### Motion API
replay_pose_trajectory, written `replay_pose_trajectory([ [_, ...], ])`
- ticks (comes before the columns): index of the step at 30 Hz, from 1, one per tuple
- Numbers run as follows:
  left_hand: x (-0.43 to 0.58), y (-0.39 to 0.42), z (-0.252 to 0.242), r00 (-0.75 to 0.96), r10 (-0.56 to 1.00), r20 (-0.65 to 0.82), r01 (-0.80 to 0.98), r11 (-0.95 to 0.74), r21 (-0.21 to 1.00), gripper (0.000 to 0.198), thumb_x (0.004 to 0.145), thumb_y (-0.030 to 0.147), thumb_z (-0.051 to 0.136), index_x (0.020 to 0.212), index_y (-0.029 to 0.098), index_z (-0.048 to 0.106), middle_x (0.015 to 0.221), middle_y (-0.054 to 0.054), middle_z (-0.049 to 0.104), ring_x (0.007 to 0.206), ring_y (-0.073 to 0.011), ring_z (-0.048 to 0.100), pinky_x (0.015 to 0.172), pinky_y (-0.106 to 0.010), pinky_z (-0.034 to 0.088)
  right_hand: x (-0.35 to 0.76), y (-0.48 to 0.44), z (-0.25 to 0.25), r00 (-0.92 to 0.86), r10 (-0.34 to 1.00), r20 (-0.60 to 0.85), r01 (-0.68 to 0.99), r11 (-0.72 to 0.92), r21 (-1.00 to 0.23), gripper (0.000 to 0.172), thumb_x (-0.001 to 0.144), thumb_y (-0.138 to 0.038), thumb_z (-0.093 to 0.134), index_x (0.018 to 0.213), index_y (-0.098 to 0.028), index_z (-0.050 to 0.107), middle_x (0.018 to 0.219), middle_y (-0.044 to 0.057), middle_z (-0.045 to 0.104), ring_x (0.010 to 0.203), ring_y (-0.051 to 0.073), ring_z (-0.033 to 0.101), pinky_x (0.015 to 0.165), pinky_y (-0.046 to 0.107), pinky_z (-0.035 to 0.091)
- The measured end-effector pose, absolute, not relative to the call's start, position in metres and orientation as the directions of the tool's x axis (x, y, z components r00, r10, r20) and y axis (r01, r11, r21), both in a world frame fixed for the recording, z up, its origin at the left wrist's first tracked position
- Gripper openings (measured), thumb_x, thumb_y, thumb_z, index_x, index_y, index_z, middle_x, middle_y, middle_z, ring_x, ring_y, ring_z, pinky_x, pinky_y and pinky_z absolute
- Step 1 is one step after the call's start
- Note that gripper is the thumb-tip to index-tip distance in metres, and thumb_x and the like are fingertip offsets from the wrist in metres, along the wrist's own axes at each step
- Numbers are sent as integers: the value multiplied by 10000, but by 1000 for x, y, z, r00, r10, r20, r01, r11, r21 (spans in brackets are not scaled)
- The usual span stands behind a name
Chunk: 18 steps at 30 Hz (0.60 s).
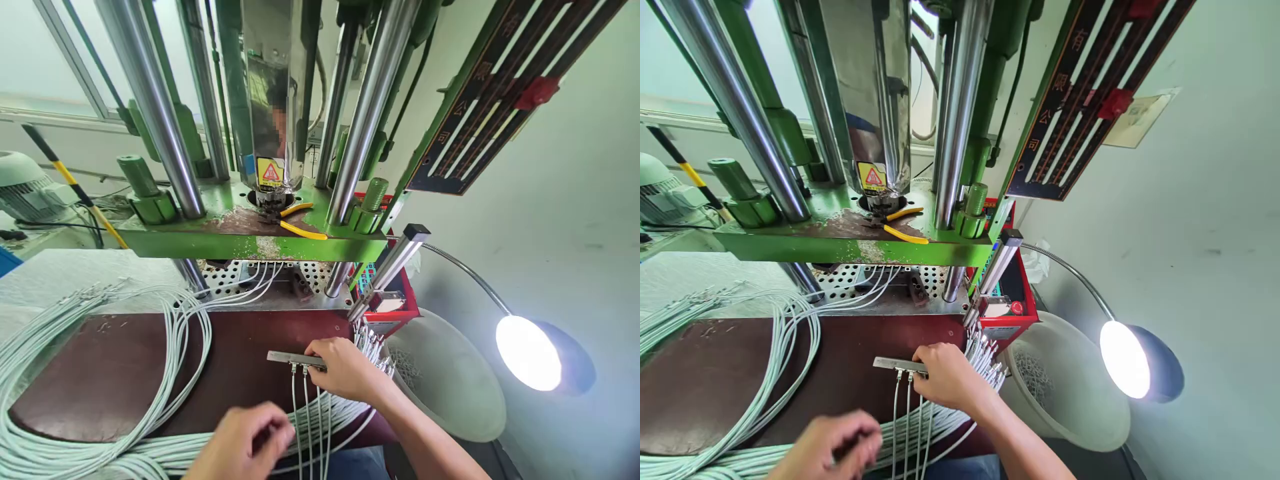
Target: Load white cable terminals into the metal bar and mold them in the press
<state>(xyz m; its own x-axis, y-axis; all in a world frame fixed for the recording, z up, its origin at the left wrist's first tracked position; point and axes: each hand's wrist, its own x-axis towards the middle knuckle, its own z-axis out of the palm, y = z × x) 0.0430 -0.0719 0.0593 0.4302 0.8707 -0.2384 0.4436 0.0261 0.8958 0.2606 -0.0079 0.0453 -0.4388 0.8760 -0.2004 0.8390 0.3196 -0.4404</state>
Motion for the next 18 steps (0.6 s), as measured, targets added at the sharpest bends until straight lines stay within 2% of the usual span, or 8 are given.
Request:
replay_pose_trajectory([
  [2, 32, -40, 74, 315, 949, 36, 513, -202, 834, 189, 846, 394, 585, 880, 243, 694, 749, -26, 707, 671, -202, 624, 643, -261, 471, 256, -13, 46, -475, 863, -173, 854, 404, -328, 259, 845, -237, 466, 1000, -167, 661, 965, 82, 696, 882, 231, 640, 734, 311, 417],
  [4, 23, 1, 80, 192, 912, 362, 669, -391, 631, 295, 841, 377, 591, 1086, 219, 637, 1047, -103, 698, 1001, -289, 621, 933, -381, 451, 253, -16, 47, -492, 851, -183, 861, 445, -245, 255, 872, -230, 435, 980, -166, 657, 967, 91, 674, 881, 231, 627, 723, 318, 420],
  [5, 20, 22, 78, 180, 878, 443, 758, -411, 507, 395, 843, 377, 578, 1185, 179, 584, 1189, -158, 642, 1149, -338, 552, 1011, -454, 402, 251, -17, 46, -492, 850, -189, 865, 452, -219, 250, 881, -227, 425, 959, -170, 656, 965, 90, 664, 883, 229, 620, 718, 318, 421],
  [6, 17, 41, 75, 186, 877, 444, 827, -384, 411, 480, 848, 376, 564, 1253, 121, 525, 1264, -211, 587, 1238, -371, 482, 1049, -501, 361, 250, -18, 46, -490, 850, -190, 867, 454, -205, 245, 888, -224, 419, 939, -174, 653, 965, 87, 655, 892, 227, 612, 720, 318, 422],
  [8, 15, 71, 65, 175, 949, 263, 908, -259, 330, 558, 858, 372, 542, 1295, 36, 458, 1265, -282, 556, 1253, -410, 459, 1057, -554, 323, 248, -19, 46, -483, 855, -187, 871, 448, -201, 239, 896, -222, 412, 912, -183, 647, 972, 77, 644, 914, 225, 600, 728, 320, 424],
  [11, 18, 92, 50, 161, 987, -10, 922, -146, 359, 433, 848, 328, 542, 1165, 33, 550, 1123, -280, 628, 1122, -416, 557, 975, -556, 382, 251, -19, 49, -468, 864, -188, 875, 422, -237, 232, 898, -227, 424, 941, -190, 649, 997, 70, 641, 952, 227, 593, 749, 323, 428],
  [15, 31, 104, 40, 214, 966, -145, 845, -109, 523, 163, 737, 309, 655, 781, 154, 634, 942, -174, 695, 1037, -379, 597, 926, -480, 410, 261, -4, 63, -480, 850, -216, 849, 388, -359, 258, 892, -313, 500, 1082, -223, 650, 1058, 56, 657, 970, 223, 608, 790, 323, 442],
  [18, 46, 124, 36, 265, 920, -288, 708, 17, 706, 272, 668, 393, 719, 567, 190, 568, 632, -82, 658, 795, -317, 647, 765, -397, 466, 262, 29, 72, -441, 886, -145, 824, 336, -455, 263, 919, -314, 487, 1102, -225, 653, 1063, 42, 678, 984, 195, 621, 838, 301, 446],
])
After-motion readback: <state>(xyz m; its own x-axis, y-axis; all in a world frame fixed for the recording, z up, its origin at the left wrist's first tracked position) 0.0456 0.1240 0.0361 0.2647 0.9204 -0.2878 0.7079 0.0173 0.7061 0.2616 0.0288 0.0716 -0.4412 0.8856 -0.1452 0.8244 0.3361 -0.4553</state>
